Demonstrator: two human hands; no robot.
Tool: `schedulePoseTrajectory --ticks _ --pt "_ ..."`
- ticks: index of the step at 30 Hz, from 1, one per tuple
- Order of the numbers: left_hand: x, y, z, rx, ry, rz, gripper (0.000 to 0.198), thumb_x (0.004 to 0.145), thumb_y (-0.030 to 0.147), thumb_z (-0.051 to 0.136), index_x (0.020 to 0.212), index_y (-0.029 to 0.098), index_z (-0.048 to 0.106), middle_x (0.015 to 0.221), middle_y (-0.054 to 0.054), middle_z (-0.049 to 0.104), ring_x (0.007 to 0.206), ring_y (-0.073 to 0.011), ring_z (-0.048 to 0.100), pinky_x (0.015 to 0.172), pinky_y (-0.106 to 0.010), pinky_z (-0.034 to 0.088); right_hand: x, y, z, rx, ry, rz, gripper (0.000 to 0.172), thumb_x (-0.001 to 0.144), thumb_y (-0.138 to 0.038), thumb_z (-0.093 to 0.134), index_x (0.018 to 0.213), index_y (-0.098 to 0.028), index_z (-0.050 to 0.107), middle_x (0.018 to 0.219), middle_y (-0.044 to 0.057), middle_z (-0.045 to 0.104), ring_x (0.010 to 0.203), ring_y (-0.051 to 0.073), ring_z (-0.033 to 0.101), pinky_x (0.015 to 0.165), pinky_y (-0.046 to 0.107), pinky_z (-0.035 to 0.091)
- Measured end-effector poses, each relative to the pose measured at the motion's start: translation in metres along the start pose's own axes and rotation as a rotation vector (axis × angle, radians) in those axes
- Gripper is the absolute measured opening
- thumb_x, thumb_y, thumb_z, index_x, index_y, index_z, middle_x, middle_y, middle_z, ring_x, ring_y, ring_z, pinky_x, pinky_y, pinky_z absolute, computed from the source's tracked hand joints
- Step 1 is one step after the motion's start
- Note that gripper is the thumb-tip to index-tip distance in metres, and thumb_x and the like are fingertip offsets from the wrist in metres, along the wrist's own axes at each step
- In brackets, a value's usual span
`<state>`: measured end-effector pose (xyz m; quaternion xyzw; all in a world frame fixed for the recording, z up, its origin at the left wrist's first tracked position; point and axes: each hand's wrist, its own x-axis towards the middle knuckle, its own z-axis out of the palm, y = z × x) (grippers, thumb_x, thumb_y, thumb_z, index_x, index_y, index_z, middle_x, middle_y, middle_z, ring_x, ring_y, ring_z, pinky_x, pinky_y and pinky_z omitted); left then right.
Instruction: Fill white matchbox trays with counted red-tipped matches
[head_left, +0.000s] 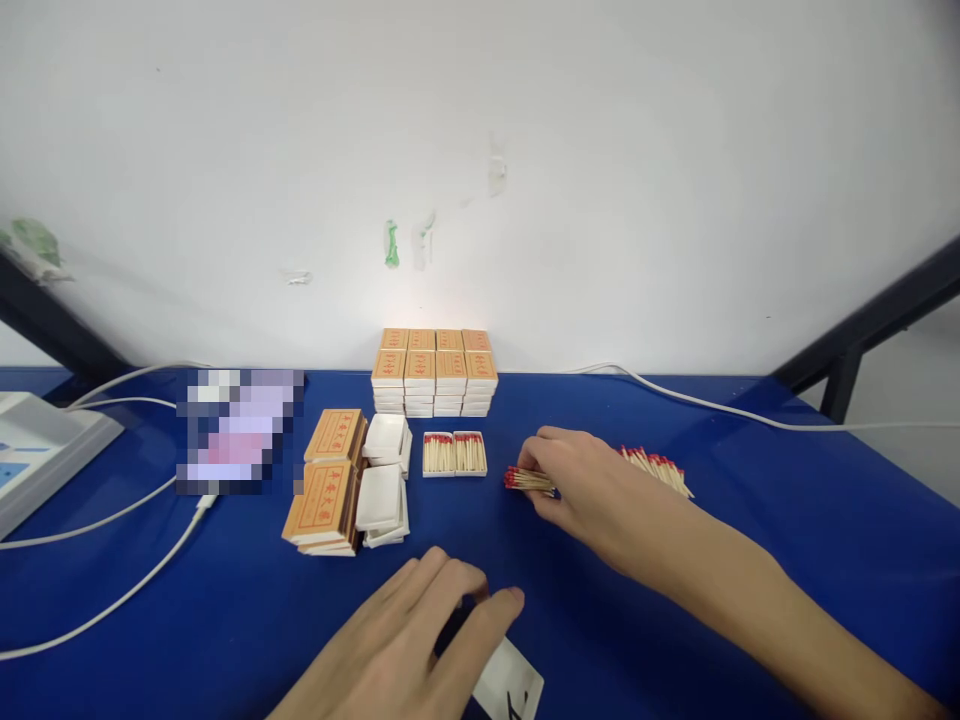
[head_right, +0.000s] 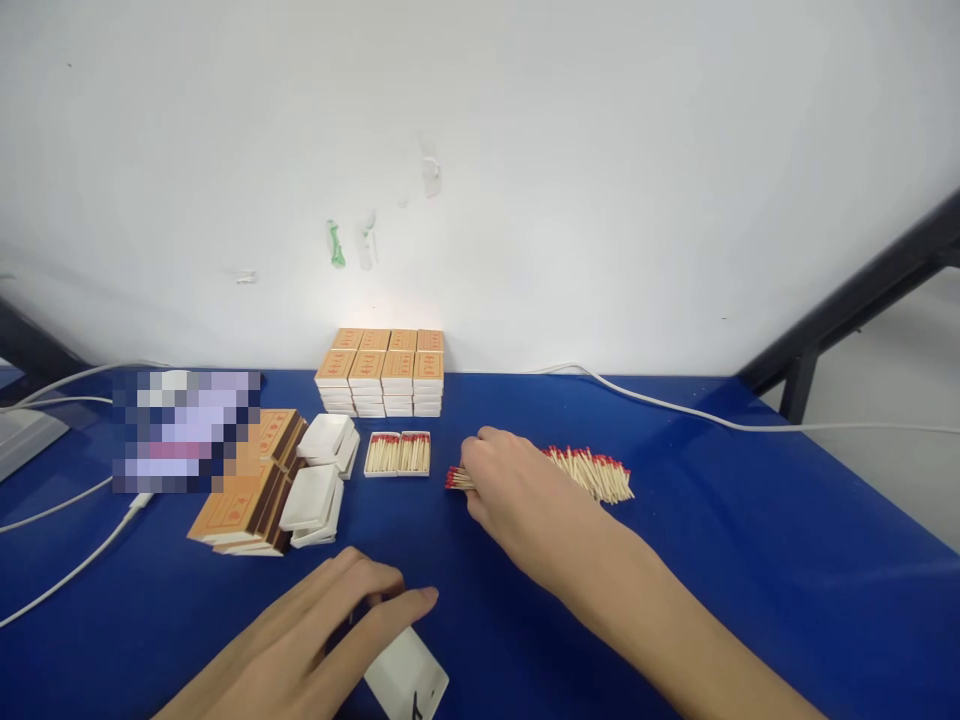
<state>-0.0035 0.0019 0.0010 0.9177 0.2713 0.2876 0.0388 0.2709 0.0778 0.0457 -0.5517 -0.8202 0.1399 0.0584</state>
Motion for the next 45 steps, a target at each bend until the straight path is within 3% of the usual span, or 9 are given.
schedulePoseTrajectory --ticks 3,6,10,13,17,23,29,35,45 --pt "0.004 0.000 -0.010 -0.078 -0.230 -0.021 0.055 0.119 0.058 0.059 0.159 0.019 0.059 0.132 -0.010 0.074 0.116 -0.0220 0.079 0.114 -0.033 0.064 -0.004 0.001 -0.001 0.015 -0.009 -0.029 0.021 0.097 -0.004 0.062 0.091 -0.024 0.061 0.104 0.005 0.069 0.089 0.023 0.065 0.079 0.038 0.046" --pt "0.008 0.000 -0.015 -0.229 -0.232 -0.067 0.047 0.115 0.053 0.069 0.151 0.024 0.063 0.127 -0.006 0.073 0.105 -0.0194 0.077 0.098 -0.027 0.068 -0.007 -0.001 -0.006 0.039 -0.036 -0.005 0.022 0.097 -0.003 0.060 0.090 -0.024 0.061 0.102 0.005 0.069 0.088 0.022 0.066 0.079 0.038 0.047" --pt "0.006 0.000 -0.013 -0.336 -0.257 -0.170 0.044 0.101 0.013 0.068 0.142 0.031 0.067 0.121 -0.002 0.069 0.084 -0.0133 0.071 0.080 -0.022 0.065 -0.012 -0.003 -0.012 0.058 -0.062 0.044 0.023 0.096 -0.003 0.060 0.087 -0.024 0.061 0.102 0.004 0.071 0.086 0.021 0.066 0.077 0.038 0.048" --pt "0.003 -0.001 -0.011 -0.397 -0.321 -0.227 0.044 0.099 0.016 0.081 0.139 0.031 0.068 0.121 -0.001 0.066 0.084 -0.0119 0.073 0.080 -0.020 0.065 -0.013 -0.001 -0.013 0.079 -0.060 0.044 0.020 0.096 -0.005 0.062 0.091 -0.024 0.067 0.105 0.004 0.074 0.090 0.023 0.068 0.080 0.038 0.050" --pt "-0.003 -0.004 -0.004 -0.350 -0.205 -0.215 0.056 0.101 0.025 0.088 0.151 0.029 0.061 0.129 -0.003 0.068 0.107 -0.0163 0.079 0.099 -0.022 0.066 -0.012 0.006 -0.011 0.111 -0.041 0.035 0.021 0.095 -0.008 0.066 0.101 -0.025 0.076 0.109 0.005 0.077 0.100 0.026 0.071 0.088 0.040 0.054" --pt "-0.010 -0.007 0.016 -0.359 -0.026 -0.201 0.052 0.101 0.029 0.080 0.150 0.027 0.061 0.129 -0.006 0.067 0.105 -0.0180 0.080 0.092 -0.024 0.069 -0.012 0.023 -0.015 0.167 0.023 0.089 0.013 0.097 -0.023 0.070 0.101 -0.028 0.081 0.107 0.003 0.081 0.099 0.025 0.075 0.081 0.037 0.056" --pt "-0.008 -0.004 0.012 -0.387 -0.093 -0.257 0.050 0.093 0.017 0.066 0.142 0.027 0.062 0.124 -0.006 0.061 0.091 -0.0153 0.076 0.076 -0.024 0.067 -0.020 0.036 -0.032 0.204 0.068 0.136 0.019 0.101 -0.038 0.068 0.106 -0.027 0.082 0.107 0.005 0.085 0.090 0.025 0.077 0.076 0.039 0.058" --pt "-0.001 -0.002 -0.001 -0.406 -0.182 -0.279 0.043 0.096 0.012 0.069 0.135 0.029 0.065 0.121 -0.003 0.062 0.091 -0.0125 0.074 0.082 -0.023 0.064 -0.027 0.041 -0.043 0.241 0.093 0.169 0.027 0.101 -0.050 0.073 0.107 -0.027 0.085 0.103 0.006 0.086 0.085 0.025 0.078 0.073 0.039 0.059" --pt "0.000 -0.001 0.004 -0.314 -0.055 -0.284 0.050 0.095 0.012 0.078 0.140 0.029 0.064 0.121 -0.001 0.066 0.095 -0.0123 0.078 0.086 -0.018 0.067 -0.035 0.011 -0.036 0.448 -0.054 0.094 0.022 0.103 -0.047 0.078 0.116 -0.030 0.085 0.115 0.003 0.085 0.102 0.025 0.079 0.086 0.036 0.061"
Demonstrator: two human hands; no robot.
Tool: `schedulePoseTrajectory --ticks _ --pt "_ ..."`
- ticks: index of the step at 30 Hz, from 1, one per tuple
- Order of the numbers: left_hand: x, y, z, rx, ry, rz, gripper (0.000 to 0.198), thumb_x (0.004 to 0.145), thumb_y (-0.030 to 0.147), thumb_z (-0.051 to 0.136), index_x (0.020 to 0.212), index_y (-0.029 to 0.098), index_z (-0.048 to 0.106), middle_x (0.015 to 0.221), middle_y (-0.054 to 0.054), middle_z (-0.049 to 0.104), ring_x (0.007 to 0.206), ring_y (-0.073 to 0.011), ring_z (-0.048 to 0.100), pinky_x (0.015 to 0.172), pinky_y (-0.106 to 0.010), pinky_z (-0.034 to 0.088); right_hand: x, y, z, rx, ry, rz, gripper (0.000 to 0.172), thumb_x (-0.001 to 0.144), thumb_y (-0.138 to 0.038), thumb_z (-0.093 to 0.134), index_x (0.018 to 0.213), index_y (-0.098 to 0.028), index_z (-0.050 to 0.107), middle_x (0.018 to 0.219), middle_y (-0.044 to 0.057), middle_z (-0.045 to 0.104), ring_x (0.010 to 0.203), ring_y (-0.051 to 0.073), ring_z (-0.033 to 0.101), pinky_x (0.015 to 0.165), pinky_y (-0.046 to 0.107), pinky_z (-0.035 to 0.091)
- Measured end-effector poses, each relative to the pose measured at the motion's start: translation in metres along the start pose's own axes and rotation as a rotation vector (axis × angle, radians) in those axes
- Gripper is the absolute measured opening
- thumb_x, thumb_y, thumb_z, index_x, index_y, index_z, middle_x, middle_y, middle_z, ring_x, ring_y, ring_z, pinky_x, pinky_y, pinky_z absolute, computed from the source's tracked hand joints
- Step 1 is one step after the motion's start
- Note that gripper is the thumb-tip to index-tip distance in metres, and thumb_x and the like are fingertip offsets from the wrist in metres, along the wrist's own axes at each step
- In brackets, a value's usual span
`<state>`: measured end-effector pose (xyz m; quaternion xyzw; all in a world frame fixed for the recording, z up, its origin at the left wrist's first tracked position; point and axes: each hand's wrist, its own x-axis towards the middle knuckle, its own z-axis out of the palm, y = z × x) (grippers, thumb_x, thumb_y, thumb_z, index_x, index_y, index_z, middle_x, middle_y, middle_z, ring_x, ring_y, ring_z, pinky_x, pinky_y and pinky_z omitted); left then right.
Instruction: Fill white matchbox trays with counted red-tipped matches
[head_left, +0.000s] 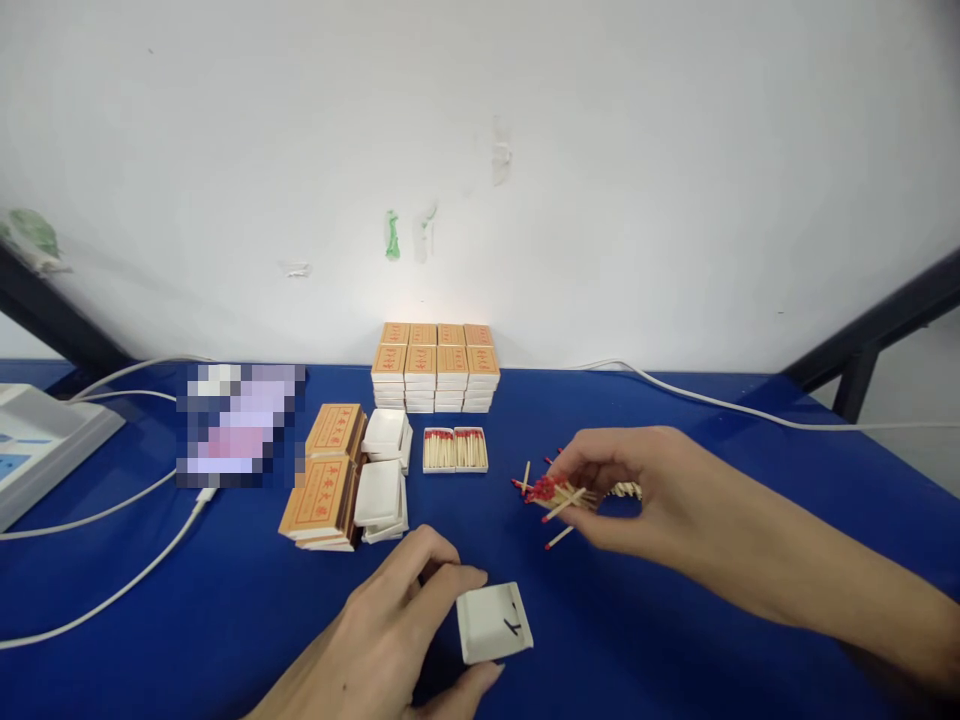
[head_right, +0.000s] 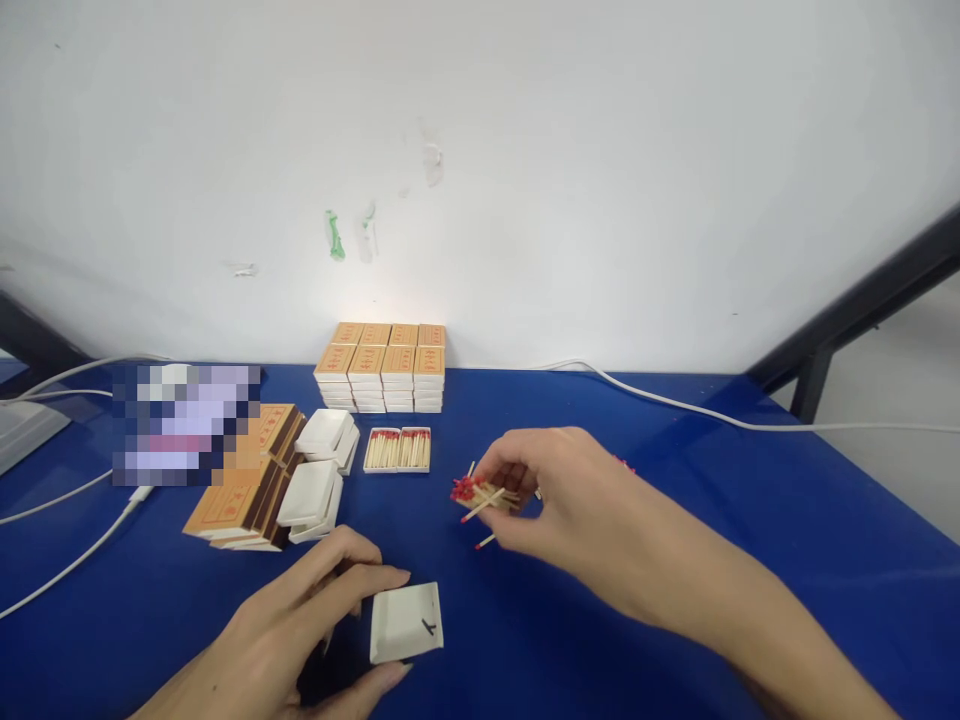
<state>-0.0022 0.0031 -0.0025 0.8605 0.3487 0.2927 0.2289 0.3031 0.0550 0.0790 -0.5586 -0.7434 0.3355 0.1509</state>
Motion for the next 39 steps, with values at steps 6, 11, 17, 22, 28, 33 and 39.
schedulePoseTrajectory --ticks 6,11,17,22,28,33,39 --pt "-0.001 0.001 0.004 0.000 0.031 -0.038 0.055 0.094 0.013 0.080 0.143 0.030 0.061 0.125 -0.001 0.067 0.102 -0.0148 0.080 0.089 -0.023 0.069 -0.006 -0.020 0.038 -0.061 -0.121 -0.091 0.010 0.102 -0.029 0.076 0.111 -0.033 0.078 0.115 -0.002 0.079 0.105 0.021 0.073 0.089 0.033 0.055" --pt "-0.003 0.002 0.005 -0.040 -0.002 -0.082 0.034 0.100 0.015 0.074 0.130 0.028 0.066 0.122 -0.001 0.066 0.101 -0.0158 0.081 0.087 -0.027 0.069 -0.007 -0.045 0.055 -0.204 -0.221 -0.193 0.007 0.101 -0.017 0.078 0.101 -0.023 0.075 0.104 0.001 0.076 0.092 0.019 0.071 0.078 0.032 0.051" --pt "-0.014 -0.003 0.018 -0.092 0.063 -0.125 0.032 0.099 0.019 0.078 0.127 0.031 0.067 0.120 0.001 0.062 0.094 -0.0156 0.077 0.081 -0.029 0.064 -0.010 -0.050 0.076 -0.619 -0.058 -0.573 0.020 0.092 -0.010 0.075 0.079 -0.022 0.068 0.081 0.003 0.068 0.078 0.022 0.064 0.068 0.036 0.044" --pt "-0.013 -0.004 0.021 -0.085 0.053 -0.138 0.026 0.103 0.021 0.077 0.125 0.030 0.067 0.120 0.000 0.063 0.094 -0.0160 0.077 0.081 -0.029 0.063 -0.010 -0.045 0.080 -0.695 -0.029 -0.635 0.024 0.092 -0.008 0.075 0.075 -0.023 0.065 0.082 0.003 0.067 0.078 0.021 0.061 0.071 0.036 0.045" --pt "-0.006 0.002 0.006 -0.006 0.014 -0.131 0.029 0.098 0.019 0.085 0.121 0.028 0.069 0.105 0.003 0.066 0.078 -0.0125 0.073 0.069 -0.023 0.060 -0.006 -0.033 0.067 -0.297 -0.173 -0.423 0.022 0.092 -0.002 0.082 0.095 -0.021 0.072 0.100 -0.001 0.073 0.089 0.017 0.069 0.074 0.029 0.050" --pt "-0.003 0.005 -0.002 -0.063 0.040 -0.135 0.043 0.092 0.013 0.087 0.124 0.031 0.064 0.084 0.012 0.061 0.056 -0.0072 0.057 0.052 -0.014 0.049 -0.001 -0.023 0.054 -0.005 -0.251 -0.284 0.010 0.109 -0.017 0.077 0.107 -0.026 0.079 0.113 -0.003 0.073 0.097 0.013 0.071 0.084 0.026 0.052" --pt "-0.006 0.009 -0.003 -0.109 0.016 -0.141 0.015 0.111 0.019 0.072 0.117 0.030 0.064 0.087 0.010 0.071 0.065 -0.0064 0.068 0.064 -0.012 0.056 0.003 -0.018 0.049 0.081 -0.265 -0.275 0.010 0.111 -0.037 0.080 0.113 -0.030 0.087 0.111 -0.003 0.074 0.099 0.012 0.070 0.088 0.025 0.051"
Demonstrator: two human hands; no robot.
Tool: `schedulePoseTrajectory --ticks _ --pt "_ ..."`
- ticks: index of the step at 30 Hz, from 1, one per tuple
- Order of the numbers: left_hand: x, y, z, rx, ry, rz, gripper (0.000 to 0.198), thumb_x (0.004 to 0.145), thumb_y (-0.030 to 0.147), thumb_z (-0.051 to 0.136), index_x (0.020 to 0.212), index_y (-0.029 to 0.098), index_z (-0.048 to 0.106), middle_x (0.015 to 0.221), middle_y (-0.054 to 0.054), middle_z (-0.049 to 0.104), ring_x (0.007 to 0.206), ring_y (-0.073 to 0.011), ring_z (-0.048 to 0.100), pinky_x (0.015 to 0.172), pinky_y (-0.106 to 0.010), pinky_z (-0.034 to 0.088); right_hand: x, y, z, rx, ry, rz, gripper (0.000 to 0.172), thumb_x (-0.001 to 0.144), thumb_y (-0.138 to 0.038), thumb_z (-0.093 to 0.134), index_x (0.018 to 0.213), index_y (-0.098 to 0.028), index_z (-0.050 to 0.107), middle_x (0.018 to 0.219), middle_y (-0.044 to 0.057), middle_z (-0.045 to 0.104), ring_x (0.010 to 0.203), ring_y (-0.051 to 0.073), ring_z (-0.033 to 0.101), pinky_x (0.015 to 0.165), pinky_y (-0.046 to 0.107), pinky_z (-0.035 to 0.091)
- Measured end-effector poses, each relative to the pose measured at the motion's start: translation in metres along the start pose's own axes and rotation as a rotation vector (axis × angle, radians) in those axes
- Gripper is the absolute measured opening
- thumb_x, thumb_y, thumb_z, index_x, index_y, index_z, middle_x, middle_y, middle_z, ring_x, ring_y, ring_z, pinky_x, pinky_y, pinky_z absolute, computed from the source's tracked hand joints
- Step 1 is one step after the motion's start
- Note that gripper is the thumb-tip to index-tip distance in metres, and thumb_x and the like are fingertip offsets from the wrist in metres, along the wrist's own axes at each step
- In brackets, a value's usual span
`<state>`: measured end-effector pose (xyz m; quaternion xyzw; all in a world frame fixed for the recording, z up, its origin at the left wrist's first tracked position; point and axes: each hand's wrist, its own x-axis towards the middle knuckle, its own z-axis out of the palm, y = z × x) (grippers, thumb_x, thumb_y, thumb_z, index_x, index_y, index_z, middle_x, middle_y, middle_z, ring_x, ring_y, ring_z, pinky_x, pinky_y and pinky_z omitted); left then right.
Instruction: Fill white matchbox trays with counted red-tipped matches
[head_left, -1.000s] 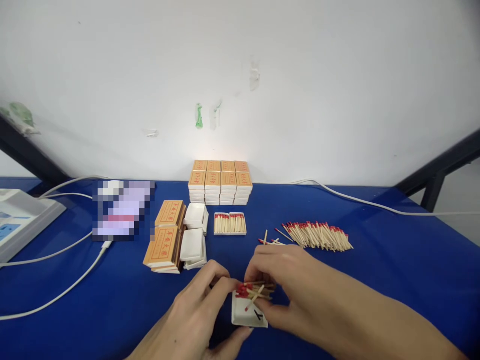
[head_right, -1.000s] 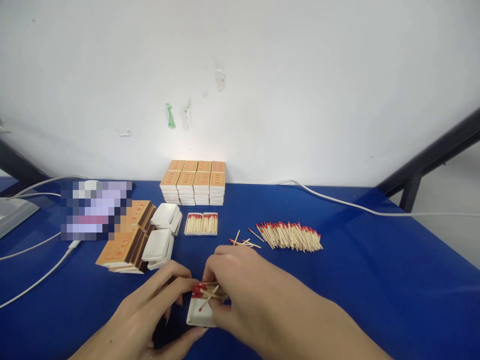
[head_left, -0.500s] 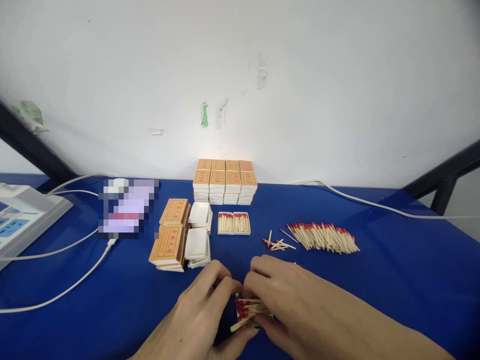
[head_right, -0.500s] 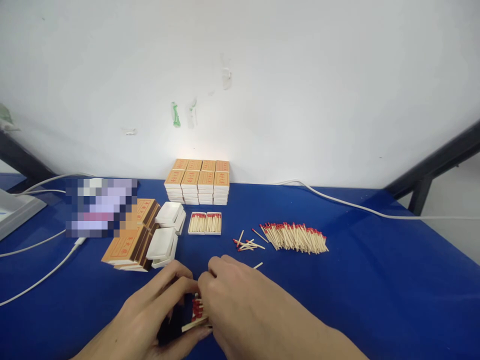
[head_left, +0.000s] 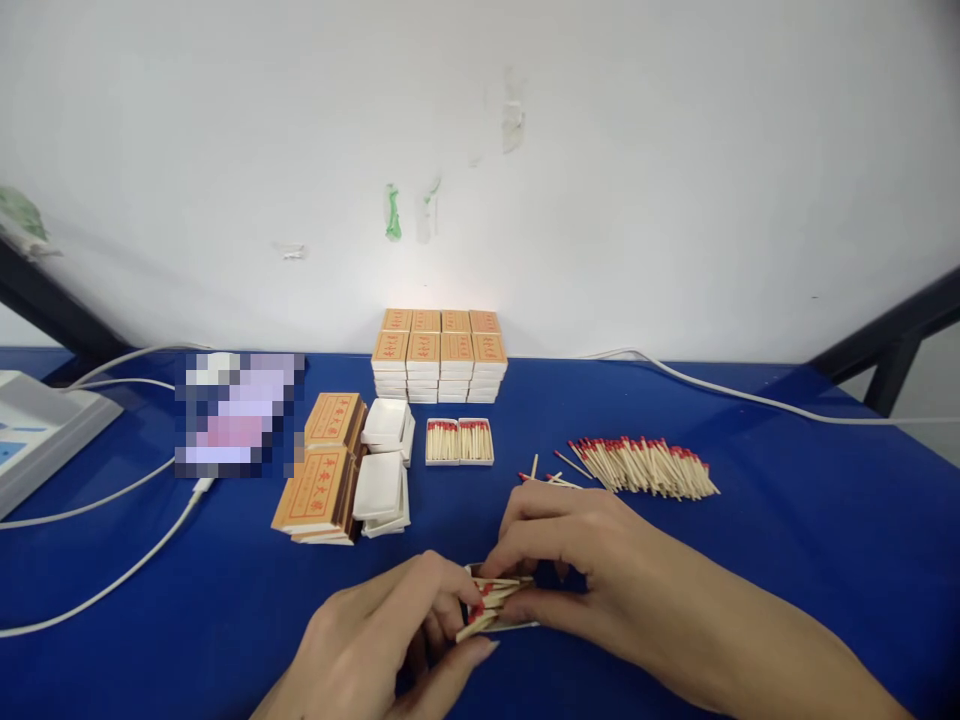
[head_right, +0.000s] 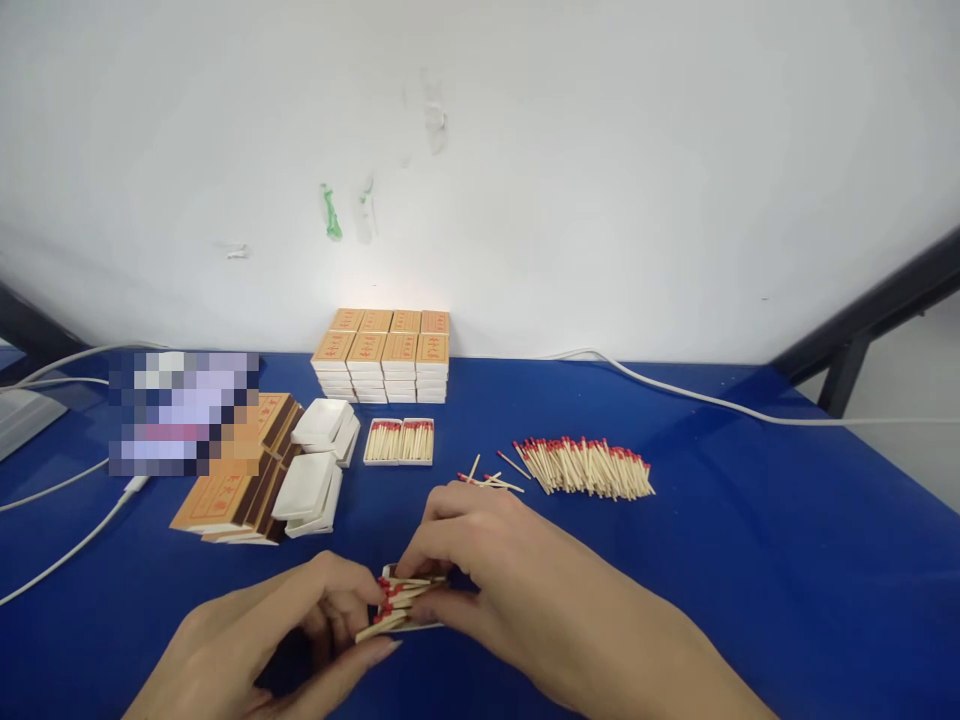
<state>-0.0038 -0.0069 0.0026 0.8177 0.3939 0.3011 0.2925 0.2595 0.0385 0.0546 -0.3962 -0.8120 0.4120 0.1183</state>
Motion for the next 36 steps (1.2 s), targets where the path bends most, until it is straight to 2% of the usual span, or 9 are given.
schedulePoseTrajectory --ticks 6,15,18,21,24,29,32,36 --pt "0.004 0.004 -0.006 0.031 0.033 0.065 0.013 0.113 0.015 0.070 0.112 0.028 0.069 0.093 0.006 0.073 0.075 -0.0088 0.073 0.070 -0.017 0.059 0.000 0.000 -0.001 0.027 0.017 -0.003 0.010 0.109 -0.036 0.082 0.114 -0.030 0.089 0.109 -0.003 0.076 0.100 0.013 0.071 0.089 0.027 0.052" --pt "0.011 0.004 -0.007 -0.070 -0.057 0.153 0.032 0.110 0.005 0.071 0.131 0.030 0.072 0.119 0.002 0.078 0.099 -0.0093 0.081 0.092 -0.016 0.065 -0.002 0.006 0.005 0.022 0.033 -0.033 0.007 0.110 -0.030 0.080 0.112 -0.027 0.086 0.109 -0.003 0.074 0.099 0.012 0.071 0.089 0.025 0.051" --pt "0.015 0.004 -0.007 -0.070 -0.093 0.157 0.034 0.111 0.004 0.068 0.133 0.028 0.075 0.120 0.000 0.077 0.101 -0.0103 0.081 0.091 -0.017 0.065 -0.002 0.005 0.005 0.014 0.030 -0.040 0.006 0.109 -0.024 0.081 0.113 -0.026 0.085 0.111 -0.003 0.073 0.100 0.012 0.071 0.090 0.025 0.052" --pt "0.017 0.004 -0.005 -0.116 -0.058 0.187 0.038 0.111 0.004 0.066 0.138 0.029 0.076 0.119 -0.001 0.077 0.100 -0.0118 0.081 0.091 -0.019 0.066 -0.001 0.001 0.003 0.003 0.031 -0.026 0.010 0.108 -0.016 0.080 0.109 -0.025 0.084 0.110 -0.003 0.073 0.100 0.012 0.071 0.090 0.024 0.051" --pt "0.017 0.003 -0.002 -0.166 -0.027 0.179 0.038 0.110 0.005 0.069 0.138 0.029 0.074 0.117 0.000 0.077 0.100 -0.0127 0.080 0.092 -0.019 0.065 -0.002 -0.002 0.002 0.012 0.021 0.002 0.007 0.110 -0.022 0.079 0.105 -0.026 0.082 0.109 -0.004 0.073 0.098 0.012 0.070 0.088 0.025 0.050" --pt "0.017 0.004 -0.003 -0.122 0.020 0.138 0.033 0.106 0.006 0.075 0.128 0.029 0.071 0.099 0.003 0.069 0.083 -0.0110 0.071 0.079 -0.018 0.061 -0.007 0.002 -0.002 0.023 0.025 0.035 0.004 0.110 -0.029 0.079 0.111 -0.031 0.082 0.115 -0.004 0.075 0.105 0.014 0.070 0.090 0.026 0.052" --pt "0.017 0.005 -0.005 -0.053 0.059 0.108 0.033 0.102 0.011 0.082 0.125 0.032 0.071 0.108 0.002 0.071 0.089 -0.0120 0.074 0.083 -0.019 0.063 -0.010 0.006 -0.007 0.017 0.017 0.036 0.016 0.105 -0.023 0.084 0.117 -0.034 0.083 0.117 -0.004 0.075 0.107 0.015 0.070 0.090 0.026 0.053" --pt "0.015 0.001 -0.005 0.061 0.121 0.094 0.034 0.100 0.026 0.087 0.130 0.034 0.073 0.128 -0.001 0.073 0.112 -0.0172 0.079 0.098 -0.023 0.066 -0.014 0.004 -0.016 0.033 0.002 0.051 0.036 0.100 -0.013 0.079 0.124 -0.039 0.085 0.118 -0.005 0.076 0.101 0.014 0.071 0.087 0.026 0.055"
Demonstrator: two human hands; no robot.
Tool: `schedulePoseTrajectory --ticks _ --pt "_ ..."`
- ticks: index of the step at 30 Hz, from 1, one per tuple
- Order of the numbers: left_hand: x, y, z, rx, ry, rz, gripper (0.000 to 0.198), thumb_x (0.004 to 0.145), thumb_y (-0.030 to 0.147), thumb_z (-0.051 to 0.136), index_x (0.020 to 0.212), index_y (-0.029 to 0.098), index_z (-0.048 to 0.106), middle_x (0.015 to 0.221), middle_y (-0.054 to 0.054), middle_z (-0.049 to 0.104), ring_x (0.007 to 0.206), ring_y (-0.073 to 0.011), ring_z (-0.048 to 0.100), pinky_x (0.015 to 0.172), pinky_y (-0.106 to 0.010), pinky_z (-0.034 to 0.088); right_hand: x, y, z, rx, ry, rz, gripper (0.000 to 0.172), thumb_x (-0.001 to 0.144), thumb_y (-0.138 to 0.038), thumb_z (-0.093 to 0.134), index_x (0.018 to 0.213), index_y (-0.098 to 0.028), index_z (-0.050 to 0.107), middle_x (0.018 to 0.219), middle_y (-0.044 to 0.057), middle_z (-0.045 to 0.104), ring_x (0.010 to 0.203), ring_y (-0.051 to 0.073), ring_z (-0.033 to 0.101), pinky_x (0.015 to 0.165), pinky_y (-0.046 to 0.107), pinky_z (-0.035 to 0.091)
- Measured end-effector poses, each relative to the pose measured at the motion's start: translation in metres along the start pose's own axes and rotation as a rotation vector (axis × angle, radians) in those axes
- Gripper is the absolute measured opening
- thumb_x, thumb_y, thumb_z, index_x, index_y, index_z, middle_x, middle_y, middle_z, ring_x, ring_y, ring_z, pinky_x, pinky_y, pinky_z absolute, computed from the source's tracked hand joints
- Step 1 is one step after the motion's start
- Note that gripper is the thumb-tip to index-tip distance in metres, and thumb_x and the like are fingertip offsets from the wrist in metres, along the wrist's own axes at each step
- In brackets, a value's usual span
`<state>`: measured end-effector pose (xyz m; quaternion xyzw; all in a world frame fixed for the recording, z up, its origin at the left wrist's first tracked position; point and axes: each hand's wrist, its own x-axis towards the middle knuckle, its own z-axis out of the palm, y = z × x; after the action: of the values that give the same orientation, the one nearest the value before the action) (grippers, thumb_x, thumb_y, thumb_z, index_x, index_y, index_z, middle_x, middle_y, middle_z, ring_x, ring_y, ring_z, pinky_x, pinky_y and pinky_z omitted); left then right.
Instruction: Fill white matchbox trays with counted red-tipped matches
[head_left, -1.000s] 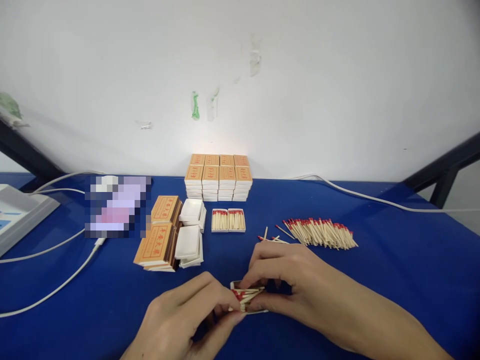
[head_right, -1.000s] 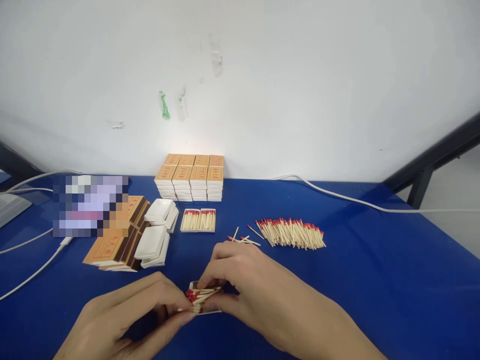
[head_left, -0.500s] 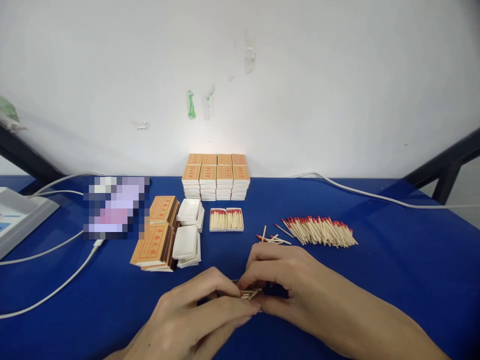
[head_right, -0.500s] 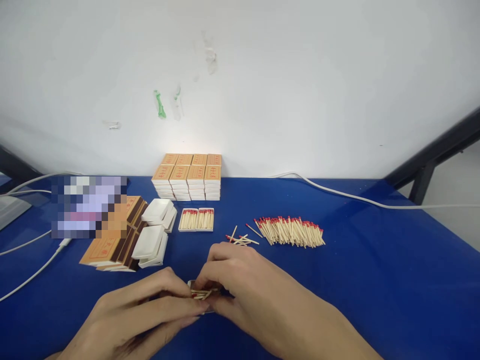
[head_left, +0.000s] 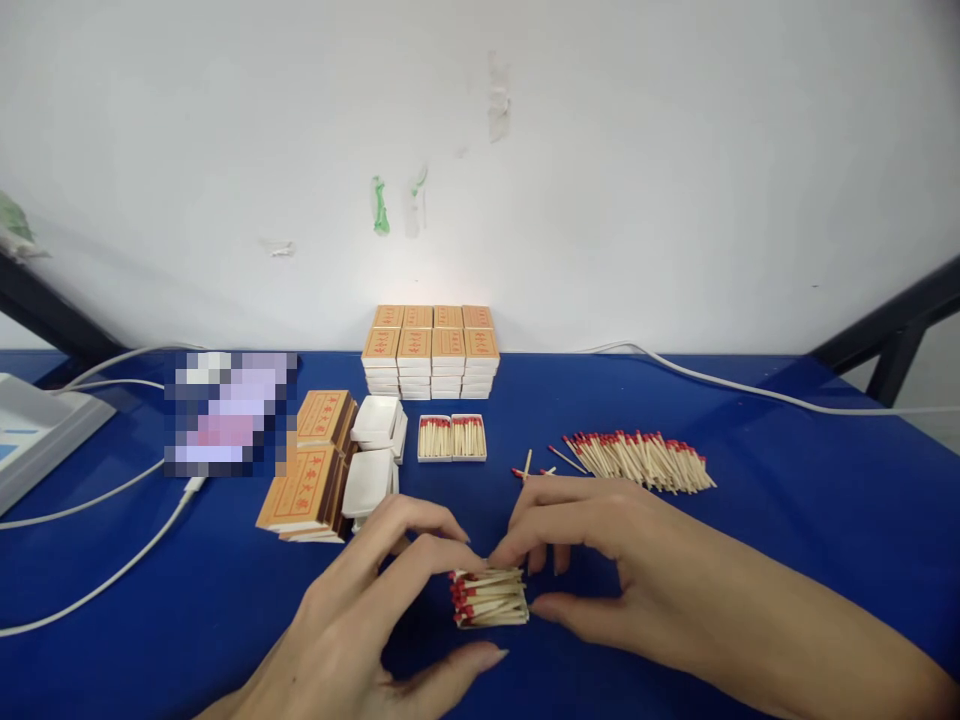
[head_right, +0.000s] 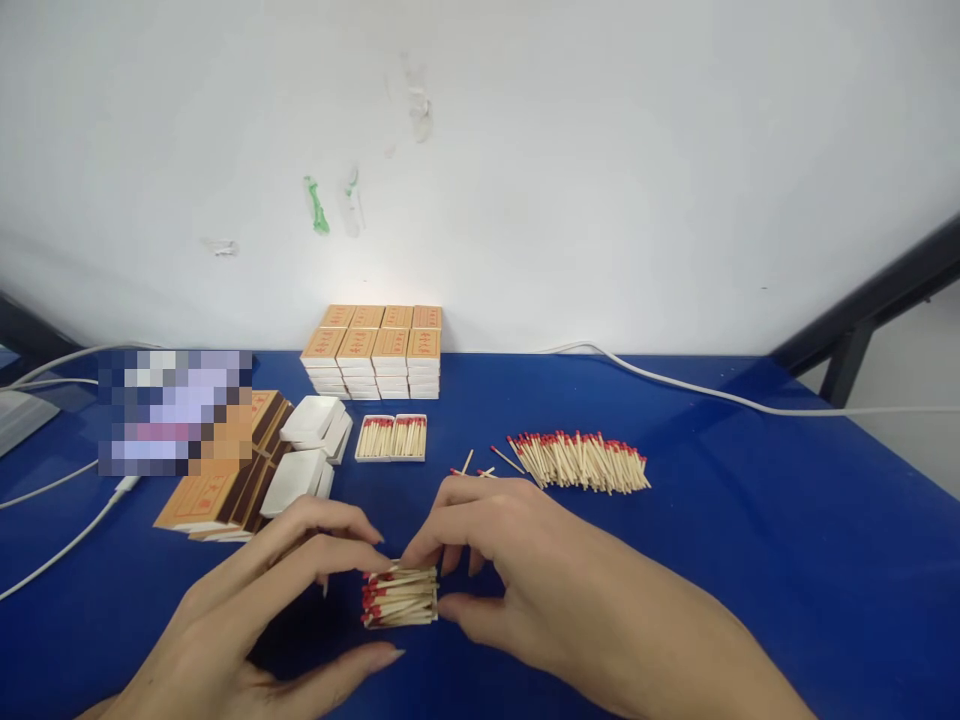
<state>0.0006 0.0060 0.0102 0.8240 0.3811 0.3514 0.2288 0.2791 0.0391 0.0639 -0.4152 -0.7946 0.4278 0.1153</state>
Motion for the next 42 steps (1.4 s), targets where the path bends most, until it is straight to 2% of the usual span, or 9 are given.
schedulePoseTrajectory --ticks 2,5,9,16,20,25,29,36,42 --pt "-0.002 -0.002 0.000 0.044 0.014 0.009 0.038 0.101 0.036 0.089 0.135 0.034 0.072 0.134 -0.002 0.075 0.118 -0.0189 0.080 0.102 -0.025 0.067 -0.002 -0.003 -0.002 0.013 0.002 0.019 0.039 0.101 -0.012 0.077 0.126 -0.040 0.084 0.117 -0.005 0.076 0.101 0.014 0.071 0.088 0.026 0.055" --pt "-0.004 -0.002 -0.001 0.115 -0.003 0.014 0.041 0.101 0.043 0.090 0.137 0.035 0.072 0.131 0.001 0.078 0.111 -0.0162 0.084 0.098 -0.020 0.068 -0.002 -0.002 0.000 0.036 0.006 0.049 0.030 0.099 -0.024 0.087 0.124 -0.040 0.083 0.118 -0.006 0.075 0.104 0.015 0.070 0.091 0.027 0.056" --pt "-0.007 -0.001 -0.002 0.200 -0.028 0.038 0.033 0.111 0.045 0.078 0.141 0.031 0.071 0.130 -0.001 0.080 0.106 -0.0146 0.086 0.096 -0.016 0.068 0.002 0.008 0.007 0.027 0.015 0.068 0.028 0.097 -0.038 0.093 0.122 -0.036 0.080 0.115 -0.004 0.071 0.103 0.016 0.068 0.087 0.028 0.055" --pt "-0.009 -0.003 0.000 0.145 -0.061 0.062 0.025 0.118 0.033 0.068 0.143 0.029 0.069 0.127 0.000 0.079 0.106 -0.0114 0.084 0.097 -0.012 0.065 0.005 0.014 0.015 0.083 0.007 0.075 0.013 0.105 -0.039 0.085 0.111 -0.030 0.077 0.112 -0.003 0.075 0.100 0.016 0.070 0.085 0.029 0.055" --pt "-0.008 -0.002 0.001 0.109 -0.091 0.058 0.027 0.116 0.026 0.071 0.143 0.029 0.070 0.130 -0.001 0.078 0.110 -0.0120 0.084 0.100 -0.013 0.065 0.005 0.010 0.013 0.135 -0.003 0.070 0.017 0.105 -0.045 0.085 0.111 -0.030 0.079 0.109 -0.003 0.077 0.098 0.017 0.071 0.084 0.029 0.056" --pt "-0.008 0.001 0.004 0.139 -0.034 0.074 0.022 0.120 0.036 0.065 0.139 0.028 0.071 0.124 0.000 0.079 0.103 -0.0103 0.085 0.096 -0.010 0.064 0.003 0.009 0.002 0.141 0.032 0.113 0.019 0.097 -0.035 0.094 0.110 -0.031 0.081 0.106 -0.005 0.077 0.093 0.015 0.071 0.083 0.028 0.055" --pt "-0.012 0.001 0.002 0.159 -0.051 0.065 0.023 0.119 0.031 0.067 0.141 0.028 0.069 0.125 0.000 0.076 0.103 -0.0091 0.084 0.096 -0.009 0.063 0.002 0.010 0.003 0.119 -0.003 0.127 0.030 0.092 -0.044 0.098 0.113 -0.032 0.080 0.103 -0.005 0.076 0.093 0.016 0.068 0.081 0.029 0.053" --pt "-0.014 -0.001 0.001 0.116 -0.080 0.067 0.025 0.118 0.023 0.067 0.141 0.031 0.066 0.126 0.001 0.074 0.101 -0.0099 0.084 0.097 -0.013 0.065 0.003 0.008 0.013 0.133 -0.043 0.170 0.018 0.102 -0.041 0.088 0.113 -0.033 0.076 0.104 -0.006 0.076 0.098 0.017 0.068 0.080 0.028 0.052" --pt "-0.016 0.002 0.001 0.095 -0.101 0.039 0.036 0.116 0.022 0.070 0.150 0.030 0.062 0.125 0.001 0.073 0.098 -0.0078 0.080 0.095 -0.010 0.063 0.005 -0.004 0.011 0.054 -0.015 0.176 0.024 0.101 -0.049 0.089 0.110 -0.032 0.074 0.098 -0.006 0.072 0.093 0.017 0.065 0.078 0.029 0.048"
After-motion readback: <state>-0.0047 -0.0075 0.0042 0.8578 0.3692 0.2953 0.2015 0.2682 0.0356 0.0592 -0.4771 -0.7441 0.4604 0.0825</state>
